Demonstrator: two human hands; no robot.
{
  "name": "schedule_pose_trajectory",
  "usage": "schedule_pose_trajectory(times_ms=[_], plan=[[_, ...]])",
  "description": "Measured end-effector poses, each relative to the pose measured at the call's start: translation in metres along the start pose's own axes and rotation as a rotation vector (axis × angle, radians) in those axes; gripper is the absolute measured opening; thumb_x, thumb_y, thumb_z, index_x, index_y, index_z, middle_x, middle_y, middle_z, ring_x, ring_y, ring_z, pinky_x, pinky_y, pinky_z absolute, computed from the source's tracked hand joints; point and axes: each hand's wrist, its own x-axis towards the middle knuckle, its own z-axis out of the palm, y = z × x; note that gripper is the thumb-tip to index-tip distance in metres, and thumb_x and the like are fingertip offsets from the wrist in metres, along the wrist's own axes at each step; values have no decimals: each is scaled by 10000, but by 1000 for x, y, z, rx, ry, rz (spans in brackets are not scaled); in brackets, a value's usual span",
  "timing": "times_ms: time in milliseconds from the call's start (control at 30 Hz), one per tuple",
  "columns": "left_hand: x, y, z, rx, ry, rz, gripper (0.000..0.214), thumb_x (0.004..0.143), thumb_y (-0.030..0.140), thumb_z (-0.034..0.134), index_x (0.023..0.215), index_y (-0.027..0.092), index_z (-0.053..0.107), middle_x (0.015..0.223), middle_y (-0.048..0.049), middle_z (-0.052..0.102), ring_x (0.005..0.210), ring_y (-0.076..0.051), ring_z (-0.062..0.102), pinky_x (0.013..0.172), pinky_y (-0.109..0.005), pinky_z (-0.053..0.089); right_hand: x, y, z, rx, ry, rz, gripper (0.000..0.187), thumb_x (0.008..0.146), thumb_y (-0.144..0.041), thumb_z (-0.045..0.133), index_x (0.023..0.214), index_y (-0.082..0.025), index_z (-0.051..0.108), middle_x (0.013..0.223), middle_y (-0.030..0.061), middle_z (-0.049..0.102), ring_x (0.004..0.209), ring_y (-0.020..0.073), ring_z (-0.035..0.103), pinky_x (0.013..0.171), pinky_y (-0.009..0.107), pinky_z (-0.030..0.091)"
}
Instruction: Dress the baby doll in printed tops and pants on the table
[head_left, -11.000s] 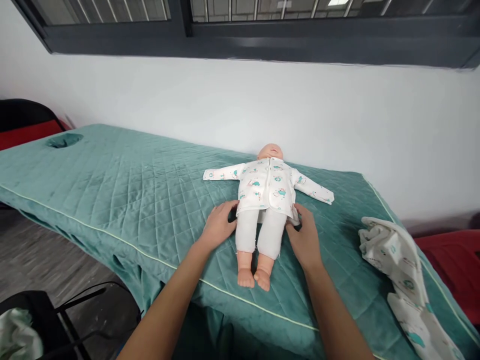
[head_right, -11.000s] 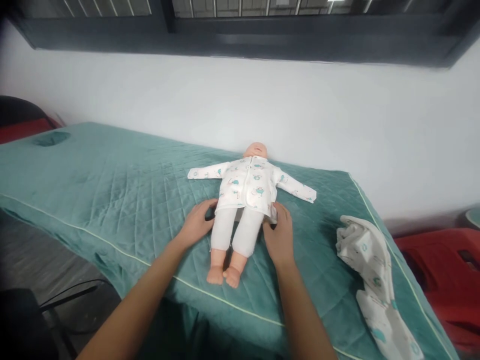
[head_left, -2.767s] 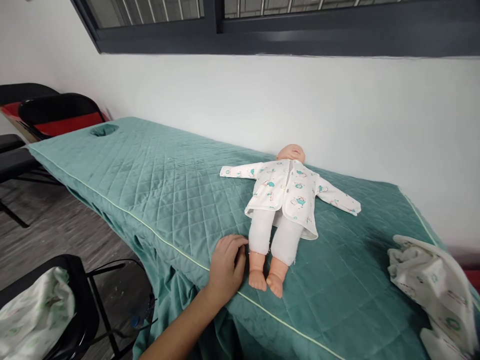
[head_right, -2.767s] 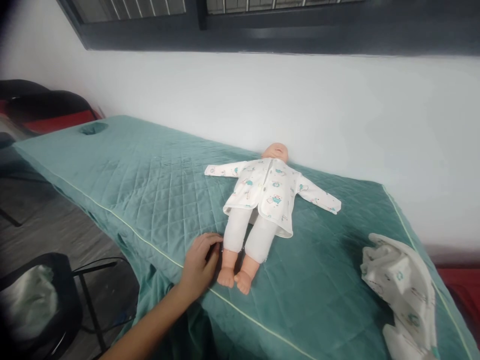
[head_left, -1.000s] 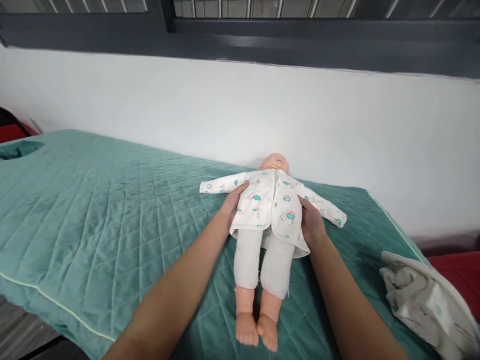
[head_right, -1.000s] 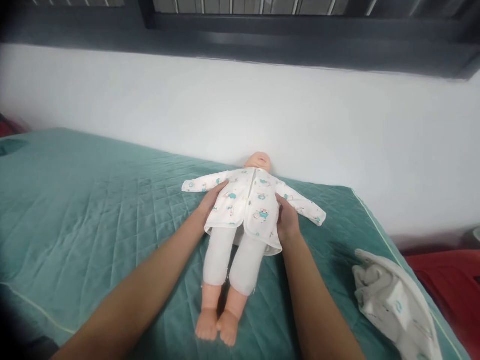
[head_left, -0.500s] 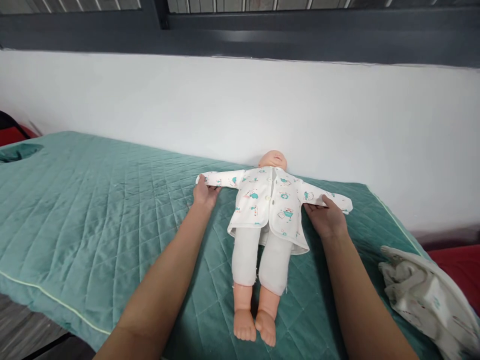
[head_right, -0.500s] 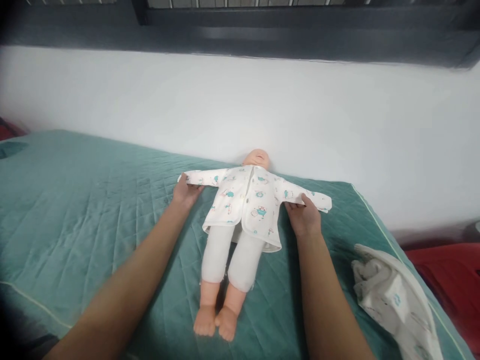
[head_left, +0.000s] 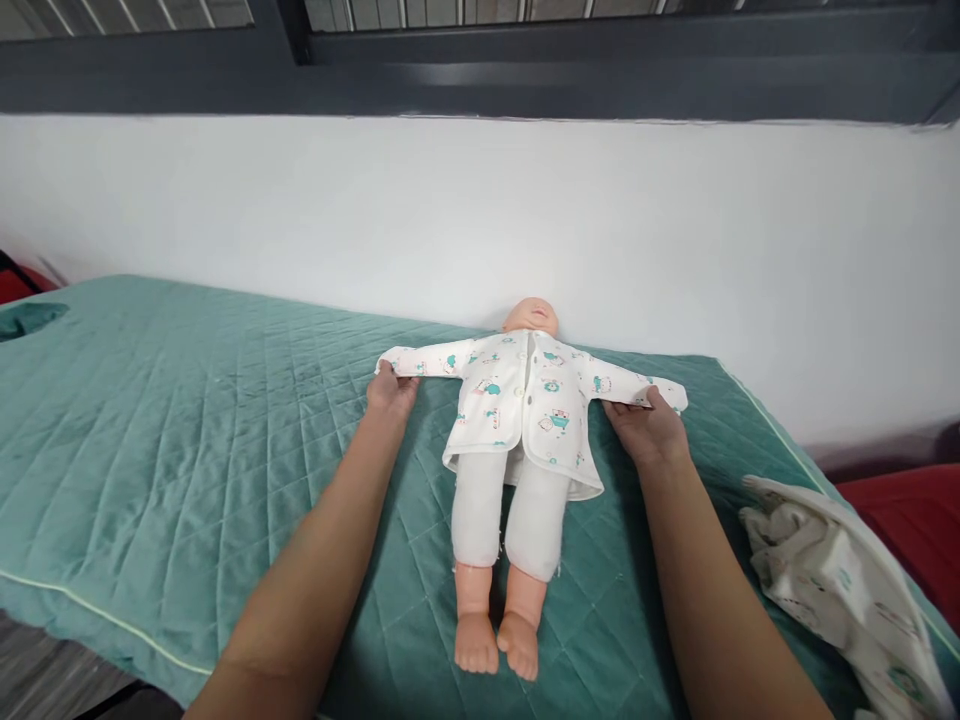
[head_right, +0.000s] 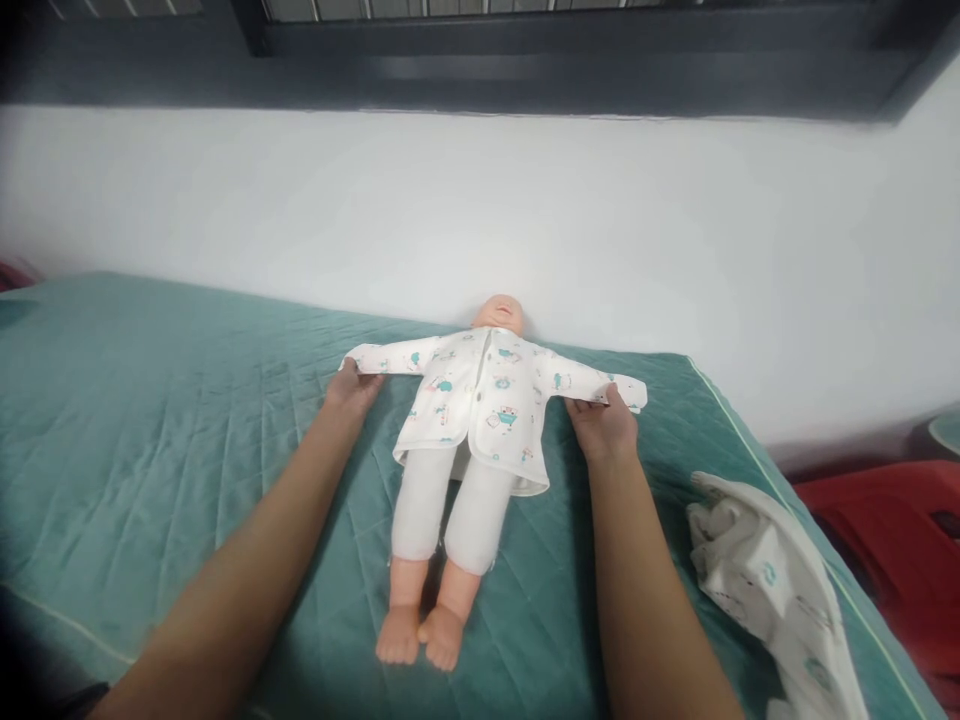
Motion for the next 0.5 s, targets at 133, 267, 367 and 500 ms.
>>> schedule_pose_trajectory(times_ms=[133, 267, 367, 500], plan=[[1, 1, -1, 32, 8, 31, 229, 1040, 193, 384, 1053, 151, 608, 983, -56, 721, 992, -164, 701, 896, -307, 592, 0, -4, -1, -8, -6, 13, 333, 1071, -289, 325, 1087, -146, 625, 1056, 101, 739, 1023, 197, 718, 912, 413, 615], [0, 4, -4, 83, 7, 87, 186, 981, 92, 419, 957, 164, 589, 909, -31, 698, 934, -139, 701, 880, -296, 590, 1, -8, -3, -25, 32, 9, 338, 1068, -270, 302, 1056, -156, 620, 1054, 92, 733, 993, 181, 716, 869, 377, 627], [1, 7, -7, 133, -10, 147, 182, 904, 32, 452, 873, 172, 565, 867, -26, 670, 889, -128, 700, 868, -293, 591, 3, -11, -5, -15, 67, -25, 309, 1050, -219, 314, 1029, -155, 616, 1024, 83, 722, 958, 154, 714, 832, 321, 632], [5, 8, -14, 214, -31, 237, 140, 879, 65, 464, 871, 188, 530, 858, -32, 645, 875, -141, 694, 861, -333, 591, 10, -15, -10, -44, 138, -137, 265, 977, -90, 341, 955, -158, 597, 951, 58, 695, 890, 123, 710, 802, 267, 633]])
